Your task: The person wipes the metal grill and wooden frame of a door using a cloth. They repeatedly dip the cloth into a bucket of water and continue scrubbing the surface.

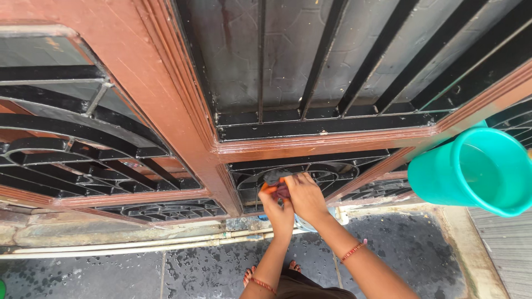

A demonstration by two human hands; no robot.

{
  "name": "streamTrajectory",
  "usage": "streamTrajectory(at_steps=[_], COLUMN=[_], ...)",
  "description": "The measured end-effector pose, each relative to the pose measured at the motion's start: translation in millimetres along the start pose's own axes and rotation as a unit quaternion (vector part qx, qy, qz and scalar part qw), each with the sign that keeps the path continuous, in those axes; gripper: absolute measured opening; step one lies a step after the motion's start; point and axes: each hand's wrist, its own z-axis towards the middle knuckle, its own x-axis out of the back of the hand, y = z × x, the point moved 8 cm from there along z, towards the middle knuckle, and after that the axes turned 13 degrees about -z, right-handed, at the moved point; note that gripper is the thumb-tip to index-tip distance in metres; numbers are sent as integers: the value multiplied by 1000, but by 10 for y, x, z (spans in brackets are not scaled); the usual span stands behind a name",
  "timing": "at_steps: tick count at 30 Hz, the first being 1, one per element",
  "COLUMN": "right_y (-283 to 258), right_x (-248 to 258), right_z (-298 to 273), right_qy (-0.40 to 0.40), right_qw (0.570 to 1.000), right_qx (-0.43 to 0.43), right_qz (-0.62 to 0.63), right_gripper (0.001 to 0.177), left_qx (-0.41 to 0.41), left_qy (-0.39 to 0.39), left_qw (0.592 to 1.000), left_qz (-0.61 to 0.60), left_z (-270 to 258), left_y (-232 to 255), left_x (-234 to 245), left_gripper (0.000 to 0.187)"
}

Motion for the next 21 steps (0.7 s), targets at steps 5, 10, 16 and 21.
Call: streamTrajectory(at_steps=[5,10,16,21], right_y=[-35,-2,124,555], right_x=[243,47,228,195], right_z=[-20,4,-445,-654], right_qy=[53,-20,119,55], right_qw=[998,999,991,971], right_qx=[15,-9,18,-199], right_qz=[15,23,61,119], right_gripper=[40,45,53,59], left_qx=[21,-40,-29,-55], left_qy=[-40,-66,-44,-106], left_qw=[997,996,987,974], left_qz=[55,49,153,193], left_z=[-34,49,-334,-307], left_y=[283,400,469,606], left_x=[-84,-90,-178,-606], left_gripper=[74,78,68,57])
